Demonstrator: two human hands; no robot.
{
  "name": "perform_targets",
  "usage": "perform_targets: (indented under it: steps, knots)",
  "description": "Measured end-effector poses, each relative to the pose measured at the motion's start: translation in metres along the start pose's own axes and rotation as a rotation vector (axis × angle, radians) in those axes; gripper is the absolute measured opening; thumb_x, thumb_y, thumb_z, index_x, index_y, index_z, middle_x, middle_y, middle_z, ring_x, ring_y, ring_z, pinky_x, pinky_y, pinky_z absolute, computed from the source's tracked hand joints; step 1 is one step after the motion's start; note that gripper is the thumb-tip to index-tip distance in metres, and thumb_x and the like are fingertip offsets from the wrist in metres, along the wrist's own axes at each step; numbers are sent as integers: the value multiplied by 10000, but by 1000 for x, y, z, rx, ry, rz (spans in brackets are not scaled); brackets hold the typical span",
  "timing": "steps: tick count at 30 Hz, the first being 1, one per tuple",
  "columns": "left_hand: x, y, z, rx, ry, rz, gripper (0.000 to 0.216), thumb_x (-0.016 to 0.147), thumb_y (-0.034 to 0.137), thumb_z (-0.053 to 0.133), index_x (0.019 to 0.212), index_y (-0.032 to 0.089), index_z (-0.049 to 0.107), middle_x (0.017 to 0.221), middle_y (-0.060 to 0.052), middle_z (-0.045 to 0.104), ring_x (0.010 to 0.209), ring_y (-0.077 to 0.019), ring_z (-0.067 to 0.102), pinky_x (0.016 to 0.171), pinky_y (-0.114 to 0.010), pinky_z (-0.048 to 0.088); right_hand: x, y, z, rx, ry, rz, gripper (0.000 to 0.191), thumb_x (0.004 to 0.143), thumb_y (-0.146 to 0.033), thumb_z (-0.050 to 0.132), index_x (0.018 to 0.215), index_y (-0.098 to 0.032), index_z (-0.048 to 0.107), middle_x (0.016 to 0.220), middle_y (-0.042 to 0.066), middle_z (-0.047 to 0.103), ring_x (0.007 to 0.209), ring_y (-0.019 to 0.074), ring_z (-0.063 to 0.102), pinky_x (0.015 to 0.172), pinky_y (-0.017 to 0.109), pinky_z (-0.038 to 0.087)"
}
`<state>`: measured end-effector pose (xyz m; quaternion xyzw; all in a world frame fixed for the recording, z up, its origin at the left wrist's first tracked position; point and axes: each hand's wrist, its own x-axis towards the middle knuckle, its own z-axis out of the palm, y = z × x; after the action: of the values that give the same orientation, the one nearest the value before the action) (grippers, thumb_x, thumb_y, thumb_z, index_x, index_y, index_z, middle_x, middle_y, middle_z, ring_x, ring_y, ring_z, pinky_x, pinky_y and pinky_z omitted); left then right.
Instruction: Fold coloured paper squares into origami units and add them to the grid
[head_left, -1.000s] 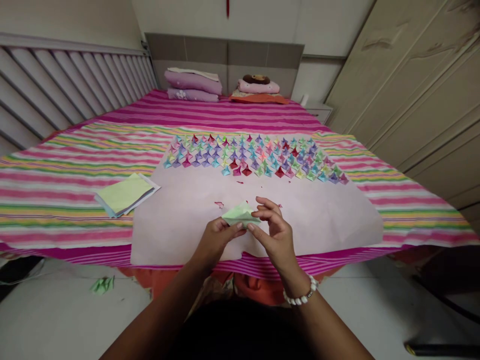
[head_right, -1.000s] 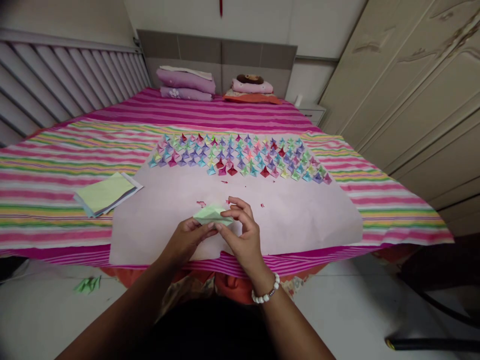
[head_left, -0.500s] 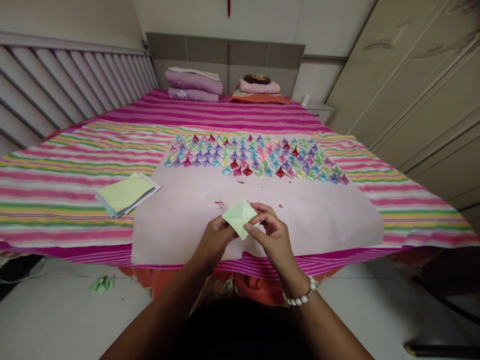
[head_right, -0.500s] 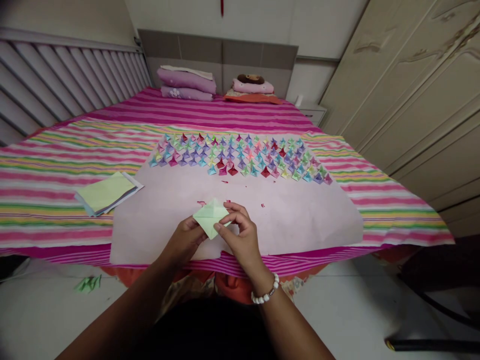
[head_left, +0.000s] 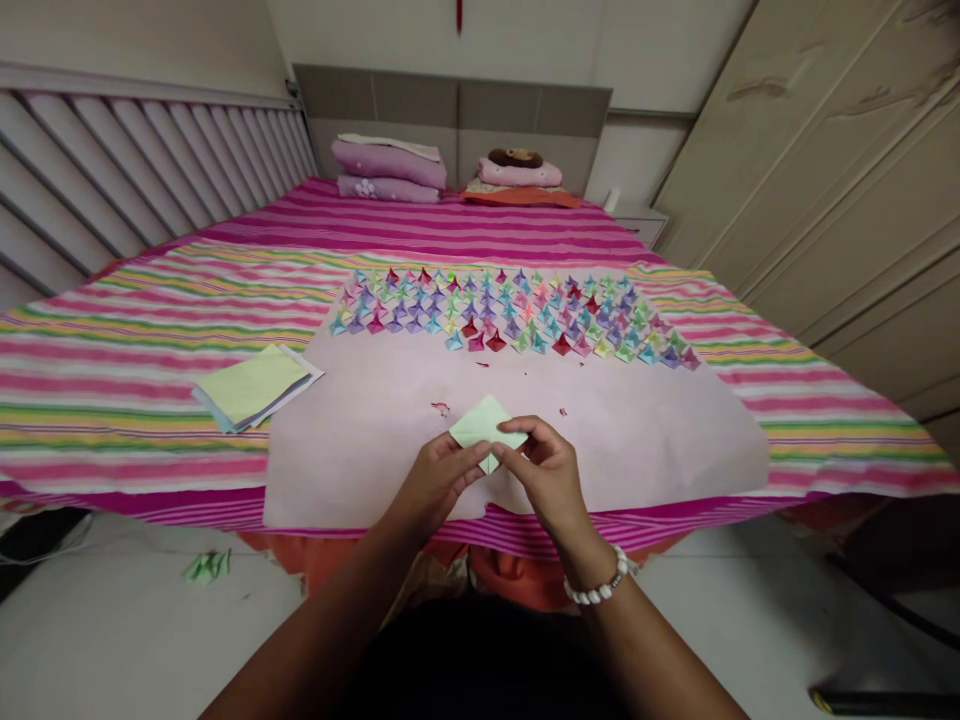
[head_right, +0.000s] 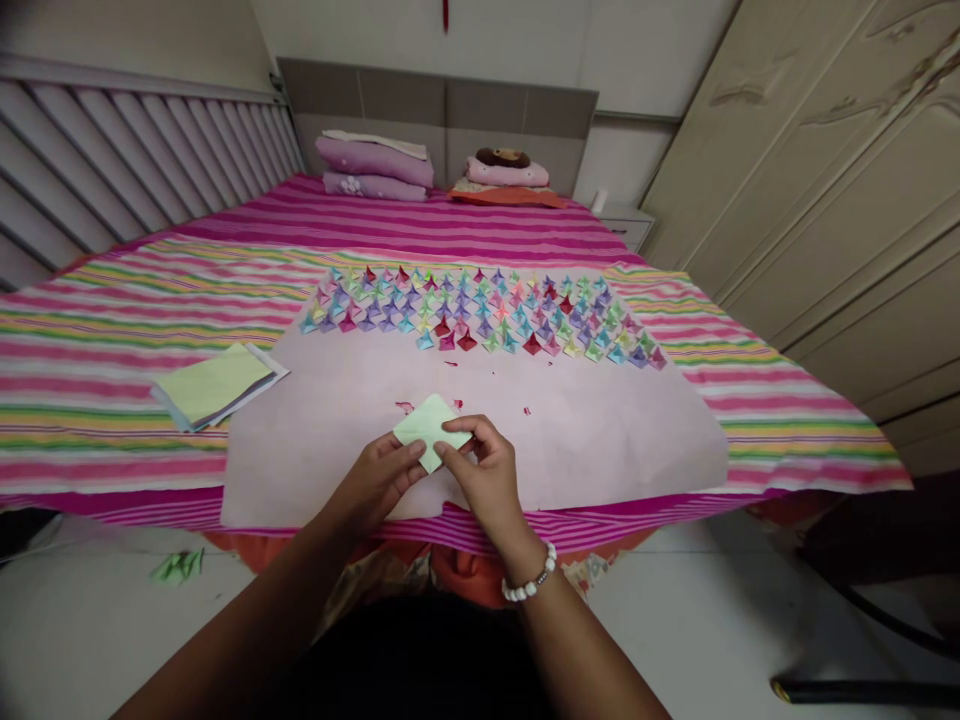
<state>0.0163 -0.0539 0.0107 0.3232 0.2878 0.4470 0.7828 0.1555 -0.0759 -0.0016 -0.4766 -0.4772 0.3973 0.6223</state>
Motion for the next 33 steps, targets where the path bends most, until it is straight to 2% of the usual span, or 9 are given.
perform_targets:
  steps: [4,10,14,17,20,23,26,28,33]
  knots:
    - [3,-4,2,25,135,29,380,649,245,821,993,122,715,951,-96,751,928,-239,688,906,-387,503,-2,0,3,-34,-13,16,195,705,-266,761,881,-232,684,820,2,647,623,130,503,582,270,428]
    - [2,-4,0,107,137,24,388,674,362,801,973,128,724,929,-94,747,866,-230,686,822,-368,523,0,1,2,25,3,59,145,703,-281,760,822,-228,698,724,-7,636,604,135,517,583,278,434]
    - [2,-3,-4,230,139,32,397,745,465,713,938,118,724,881,-97,742,848,-225,676,756,-320,514,0,0,0,56,38,103,161,667,-301,785,782,-225,701,592,-35,569,502,116,447,497,264,378]
    - [4,0,-7,290,120,116,385,746,412,722,1001,126,684,907,-90,736,865,-209,673,795,-313,501,1,-1,-1,60,59,127,175,647,-311,797,761,-219,701,522,-52,515,458,102,389,458,254,334]
    - [4,6,-10,317,134,223,468,656,276,804,1064,185,595,965,-63,732,855,-187,677,806,-316,500,2,0,-3,78,72,125,181,641,-303,804,768,-223,703,551,-44,545,484,110,422,483,261,358]
    - [4,11,-13,357,69,306,333,635,223,811,878,198,584,1010,-53,721,887,-182,672,835,-326,495,3,1,-4,106,65,123,184,638,-293,810,773,-225,703,610,-30,591,526,119,473,514,265,389]
    - [3,13,-17,503,-10,318,169,664,231,787,726,175,640,890,-48,726,877,-189,661,840,-322,487,3,-1,-3,118,47,122,193,637,-293,815,776,-221,704,626,-26,604,541,120,490,520,263,398]
    - [3,14,-18,605,-1,311,132,685,247,772,783,182,713,848,-46,733,854,-196,660,829,-324,488,2,-3,-3,114,29,128,207,634,-310,819,779,-218,703,612,-27,600,531,120,485,507,261,391]
    - [3,15,-19,701,66,286,283,666,278,793,940,219,755,950,-49,758,926,-230,664,852,-339,482,1,-7,-3,89,-15,125,229,624,-333,827,779,-222,701,573,-39,570,466,99,419,459,250,344]
